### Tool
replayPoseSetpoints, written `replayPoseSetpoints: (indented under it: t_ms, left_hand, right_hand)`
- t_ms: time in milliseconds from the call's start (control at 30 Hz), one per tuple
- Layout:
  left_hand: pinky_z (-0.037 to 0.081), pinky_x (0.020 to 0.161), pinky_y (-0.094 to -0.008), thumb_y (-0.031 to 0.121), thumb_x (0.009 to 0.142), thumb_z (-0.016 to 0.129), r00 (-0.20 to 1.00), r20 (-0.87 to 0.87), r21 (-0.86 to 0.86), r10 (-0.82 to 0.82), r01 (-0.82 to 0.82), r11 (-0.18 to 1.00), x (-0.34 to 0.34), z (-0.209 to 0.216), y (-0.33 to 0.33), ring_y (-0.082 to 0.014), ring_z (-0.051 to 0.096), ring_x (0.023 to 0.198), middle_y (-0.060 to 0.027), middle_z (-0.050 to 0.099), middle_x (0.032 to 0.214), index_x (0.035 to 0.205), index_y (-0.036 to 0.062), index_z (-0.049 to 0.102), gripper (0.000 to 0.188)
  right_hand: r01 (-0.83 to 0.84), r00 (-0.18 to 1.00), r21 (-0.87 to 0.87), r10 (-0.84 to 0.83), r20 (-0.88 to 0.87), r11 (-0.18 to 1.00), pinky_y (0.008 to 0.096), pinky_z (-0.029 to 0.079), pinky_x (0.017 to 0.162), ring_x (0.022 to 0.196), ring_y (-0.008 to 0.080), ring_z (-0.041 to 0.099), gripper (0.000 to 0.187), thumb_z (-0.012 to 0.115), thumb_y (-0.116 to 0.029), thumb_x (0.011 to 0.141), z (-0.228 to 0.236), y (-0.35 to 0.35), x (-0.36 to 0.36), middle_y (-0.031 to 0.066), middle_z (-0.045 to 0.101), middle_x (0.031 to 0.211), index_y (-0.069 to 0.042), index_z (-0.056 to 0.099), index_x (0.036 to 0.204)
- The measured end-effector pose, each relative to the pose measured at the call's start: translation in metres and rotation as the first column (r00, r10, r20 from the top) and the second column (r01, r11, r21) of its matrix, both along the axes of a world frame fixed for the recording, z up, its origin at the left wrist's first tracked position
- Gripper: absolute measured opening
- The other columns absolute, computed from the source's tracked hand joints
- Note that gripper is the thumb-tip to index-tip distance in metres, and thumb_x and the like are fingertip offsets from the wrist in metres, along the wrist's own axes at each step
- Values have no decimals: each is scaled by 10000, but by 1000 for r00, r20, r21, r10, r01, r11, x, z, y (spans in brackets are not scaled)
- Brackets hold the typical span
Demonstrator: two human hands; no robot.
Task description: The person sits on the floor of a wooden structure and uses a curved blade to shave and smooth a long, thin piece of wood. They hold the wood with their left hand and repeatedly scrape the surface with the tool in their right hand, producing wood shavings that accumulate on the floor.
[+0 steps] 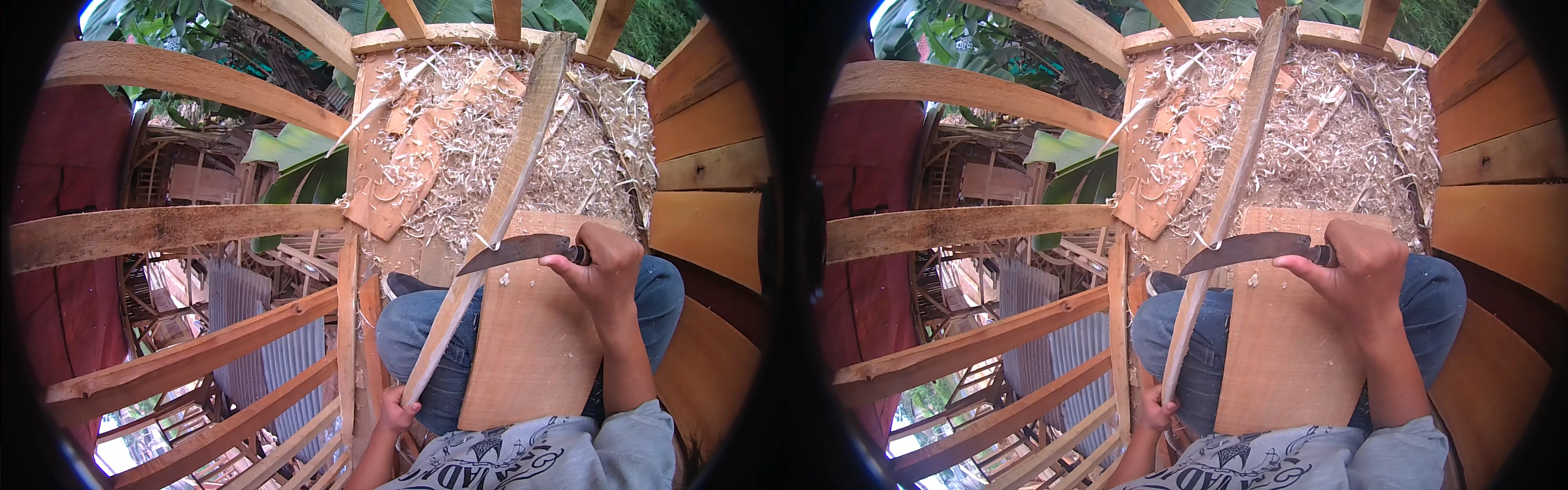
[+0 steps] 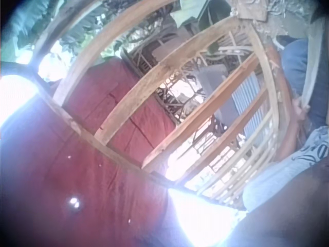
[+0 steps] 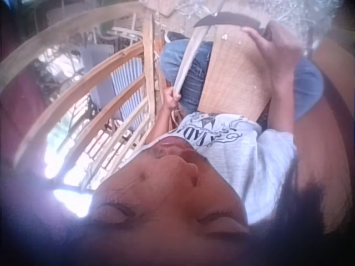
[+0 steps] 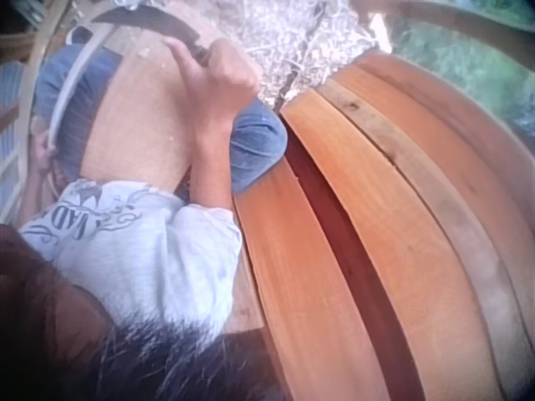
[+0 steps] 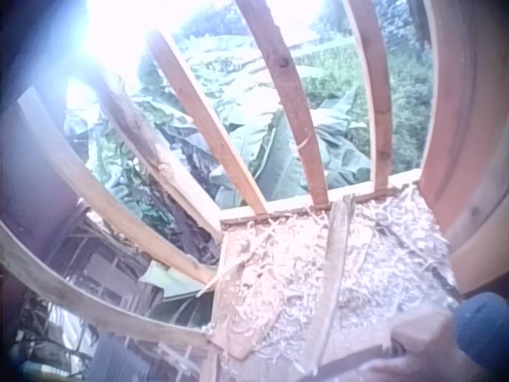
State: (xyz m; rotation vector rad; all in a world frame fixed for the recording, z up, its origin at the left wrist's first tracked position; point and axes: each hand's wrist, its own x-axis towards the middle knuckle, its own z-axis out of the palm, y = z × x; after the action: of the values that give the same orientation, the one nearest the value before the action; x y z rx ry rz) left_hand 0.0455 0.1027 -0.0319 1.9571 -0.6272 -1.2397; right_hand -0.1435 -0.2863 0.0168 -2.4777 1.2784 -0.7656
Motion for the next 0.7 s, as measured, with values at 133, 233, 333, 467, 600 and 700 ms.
replayPoseSetpoints:
  t_ms: [133,233,333,467,600,700]
  left_hand:
    - [408,519,-282,518,745,681,1000,2,-10,14,-14,1000,-3,2,-5,-118,506,554,-28,521,589,774,-23,616,546]
    - [427,518,-301,507,740,690,974,214,-28,71,-66,997,-19,8,-17,-152,543,540,-59,538,572,759,-21,617,533]
    - [448,517,-331,506,737,689,945,319,-55,74,-60,997,-25,3,-17,-220,593,533,-113,560,571,733,-15,609,527]
    - [456,513,-352,517,738,680,899,437,-25,33,-24,999,-28,9,-25,-282,620,546,-156,577,592,721,-13,600,536]
    - [459,513,-361,527,744,671,901,432,-2,31,-33,999,-30,7,-21,-289,624,549,-159,579,594,742,-14,601,546]
    - [465,519,-364,526,747,669,908,419,5,27,-32,999,-30,12,-27,-291,626,552,-159,580,597,759,-13,603,543]
  right_hand:
    - [66,998,29,-67,23,997,330,332,401,391,214,422,624,702,-615,659,-5,5,6,56,396,455,-66,443,518]
    - [162,985,102,-167,50,982,342,331,406,397,221,427,611,697,-595,690,-12,11,8,64,411,459,-51,464,537]
    - [318,940,178,-334,72,931,347,334,413,404,214,435,579,694,-551,731,-13,-4,-4,77,417,461,-37,488,561]
    - [366,918,275,-393,47,889,339,337,419,404,192,433,532,696,-493,767,3,-27,-27,87,420,465,-30,509,583]
    - [-177,984,209,180,5,962,339,363,410,395,224,482,550,712,-525,720,17,27,2,71,445,458,-61,481,537]
    - [-258,959,286,281,-40,923,345,382,409,405,242,513,570,702,-559,699,15,44,14,70,471,463,-76,461,515]
